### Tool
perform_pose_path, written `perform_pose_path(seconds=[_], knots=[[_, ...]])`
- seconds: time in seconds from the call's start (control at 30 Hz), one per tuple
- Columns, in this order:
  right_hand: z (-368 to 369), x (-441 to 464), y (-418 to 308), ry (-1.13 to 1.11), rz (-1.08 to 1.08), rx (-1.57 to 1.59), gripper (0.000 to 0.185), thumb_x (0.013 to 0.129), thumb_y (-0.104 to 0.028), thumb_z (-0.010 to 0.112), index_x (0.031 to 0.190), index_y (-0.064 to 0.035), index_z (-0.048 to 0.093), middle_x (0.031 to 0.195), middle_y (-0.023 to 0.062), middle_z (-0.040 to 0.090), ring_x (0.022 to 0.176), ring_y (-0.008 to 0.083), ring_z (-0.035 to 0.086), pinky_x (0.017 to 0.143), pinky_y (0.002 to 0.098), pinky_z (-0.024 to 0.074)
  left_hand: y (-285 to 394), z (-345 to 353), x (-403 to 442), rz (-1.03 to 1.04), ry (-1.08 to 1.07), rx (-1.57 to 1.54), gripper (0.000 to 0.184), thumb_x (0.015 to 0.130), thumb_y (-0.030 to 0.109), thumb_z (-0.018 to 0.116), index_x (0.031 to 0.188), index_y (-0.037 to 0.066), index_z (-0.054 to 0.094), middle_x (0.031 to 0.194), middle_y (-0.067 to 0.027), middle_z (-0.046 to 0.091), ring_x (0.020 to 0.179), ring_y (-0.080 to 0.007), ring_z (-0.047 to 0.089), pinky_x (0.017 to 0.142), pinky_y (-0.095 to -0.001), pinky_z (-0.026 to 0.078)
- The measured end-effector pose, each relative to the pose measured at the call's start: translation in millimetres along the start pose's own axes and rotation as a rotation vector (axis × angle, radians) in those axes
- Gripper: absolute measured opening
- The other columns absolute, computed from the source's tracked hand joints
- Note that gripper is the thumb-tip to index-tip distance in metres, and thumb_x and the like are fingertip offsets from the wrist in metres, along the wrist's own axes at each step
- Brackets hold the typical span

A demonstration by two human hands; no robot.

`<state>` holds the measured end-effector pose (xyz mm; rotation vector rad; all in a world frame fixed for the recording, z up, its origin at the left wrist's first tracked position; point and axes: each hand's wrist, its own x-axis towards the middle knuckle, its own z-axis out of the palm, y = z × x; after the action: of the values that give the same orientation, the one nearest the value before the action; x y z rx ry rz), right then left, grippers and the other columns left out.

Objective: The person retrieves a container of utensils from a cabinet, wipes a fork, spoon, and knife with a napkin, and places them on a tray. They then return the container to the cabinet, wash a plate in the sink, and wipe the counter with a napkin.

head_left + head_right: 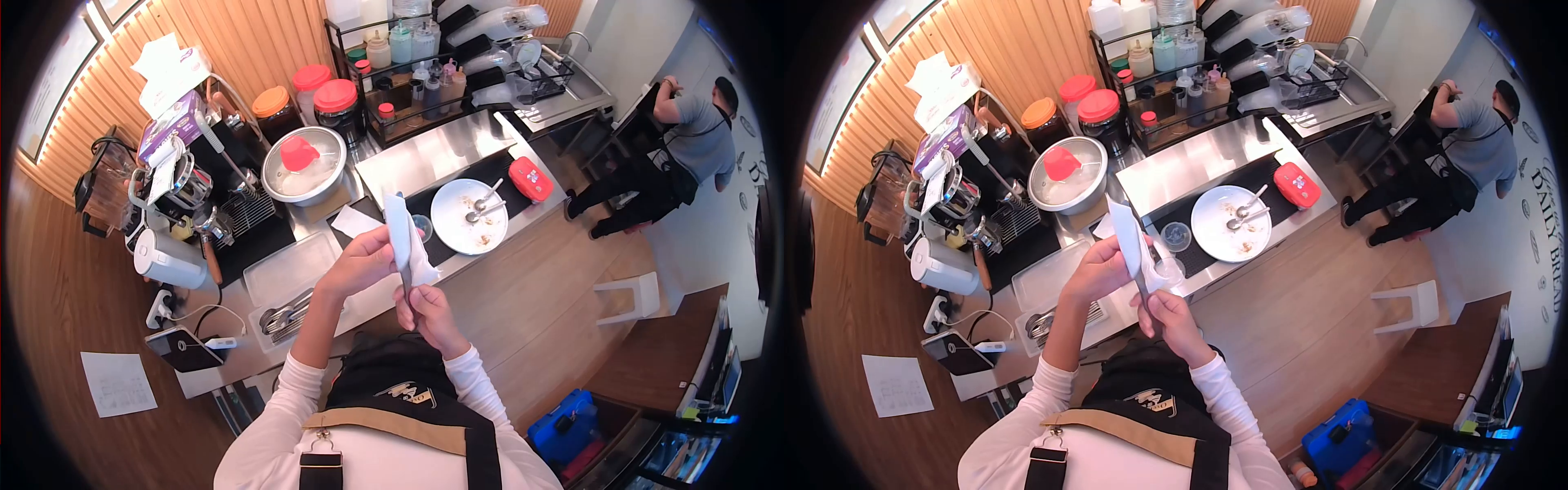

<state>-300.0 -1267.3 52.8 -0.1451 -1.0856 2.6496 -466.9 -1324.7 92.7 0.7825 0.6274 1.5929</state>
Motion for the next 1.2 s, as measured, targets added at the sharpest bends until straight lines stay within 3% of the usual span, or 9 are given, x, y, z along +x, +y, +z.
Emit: perform_pose_path(seconds=[0.17,0.33,0.43,0.57,0.67,0.83,0.97,1.13,1.2], knots=[[-12.0,-10.9,-1.6,-0.324,0.140,0.607,0.029,0.094,-0.026,0.044,0.104,0.0003,0.052,0.058,0.0013,0.044,0.053,0.0126,0.046,0.051,0.0231,0.0391,-3.9,10.0,27.6,-0.015,-0.225,0.072,0.013,0.087,0.011,0.057,0.094,0.001,0.057,0.086,-0.0045,0.061,0.081,-0.0137,0.059,0.074,-0.0284,0.048],[15.5,-30.7,-14.6,0.359,-0.191,-0.192,0.029,0.095,-0.026,0.044,0.103,0.0002,0.053,0.065,0.0018,0.052,0.055,0.0108,0.049,0.053,0.0216,0.0390,-16.5,58.6,34.7,0.200,0.317,0.531,0.014,0.086,0.010,0.059,0.095,-0.001,0.058,0.085,-0.0037,0.063,0.076,-0.0078,0.058,0.070,-0.0219,0.047],[15.1,-64.5,-8.9,0.519,-0.214,-0.393,0.027,0.094,-0.025,0.046,0.097,0.0007,0.053,0.063,-0.0001,0.048,0.053,0.0075,0.044,0.051,0.0201,0.0355,-26.3,70.2,32.3,0.008,0.086,0.358,0.019,0.086,0.009,0.058,0.102,-0.001,0.057,0.094,-0.0060,0.063,0.086,-0.0096,0.058,0.078,-0.0250,0.046],[44.7,-123.5,16.6,0.058,-0.305,0.548,0.020,0.092,-0.021,0.048,0.084,-0.0025,0.051,0.056,-0.0029,0.037,0.046,0.0055,0.034,0.045,0.0204,0.0300,-61.6,79.6,33.4,-0.407,-0.452,-0.140,0.029,0.081,0.017,0.066,0.103,-0.001,0.059,0.097,-0.0065,0.062,0.090,-0.0132,0.058,0.083,-0.0289,0.046],[65.6,-169.7,56.1,0.195,-0.581,0.545,0.021,0.092,-0.022,0.050,0.087,-0.0018,0.053,0.054,-0.0020,0.038,0.044,0.0063,0.033,0.044,0.0205,0.0298,-98.2,127.4,12.6,-0.415,-0.544,0.024,0.021,0.080,0.013,0.068,0.094,-0.001,0.061,0.091,-0.0059,0.063,0.083,-0.0129,0.059,0.077,-0.0276,0.047],[118.3,-252.7,107.0,1.581,-0.670,-0.414,0.029,0.092,-0.032,0.048,0.087,-0.0050,0.056,0.056,-0.0069,0.037,0.049,0.0026,0.034,0.046,0.0193,0.0276,-151.7,226.5,-58.2,-0.372,-0.615,0.400,0.015,0.084,0.008,0.062,0.095,-0.003,0.059,0.088,-0.0061,0.062,0.079,-0.0117,0.058,0.075,-0.0249,0.046],[151.3,-331.1,166.6,0.945,-1.110,0.111,0.030,0.092,-0.030,0.048,0.083,-0.0028,0.057,0.053,-0.0043,0.041,0.044,0.0041,0.037,0.041,0.0196,0.0269,-199.7,289.2,-120.9,-0.618,-0.996,0.203,0.026,0.078,0.014,0.070,0.095,-0.003,0.059,0.087,-0.0062,0.063,0.079,-0.0117,0.058,0.074,-0.0251,0.046],[166.3,-401.4,251.9,0.082,-1.460,0.035,0.033,0.092,-0.033,0.048,0.089,-0.0011,0.055,0.049,0.0000,0.046,0.035,0.0078,0.037,0.034,0.0225,0.0255,-270.9,383.6,-239.8,-0.982,-1.640,-0.236,0.029,0.068,0.016,0.078,0.084,0.001,0.060,0.079,-0.0060,0.062,0.073,-0.0156,0.059,0.064,-0.0291,0.048],[207.4,-450.0,275.1,0.231,-1.622,-0.038,0.033,0.091,-0.033,0.048,0.091,-0.0008,0.055,0.050,0.0012,0.048,0.035,0.0093,0.039,0.035,0.0225,0.0274,-287.0,441.0,-304.6,-1.012,-1.853,-0.202,0.021,0.069,0.010,0.076,0.078,0.003,0.058,0.072,-0.0027,0.058,0.068,-0.0129,0.055,0.059,-0.0273,0.045]])
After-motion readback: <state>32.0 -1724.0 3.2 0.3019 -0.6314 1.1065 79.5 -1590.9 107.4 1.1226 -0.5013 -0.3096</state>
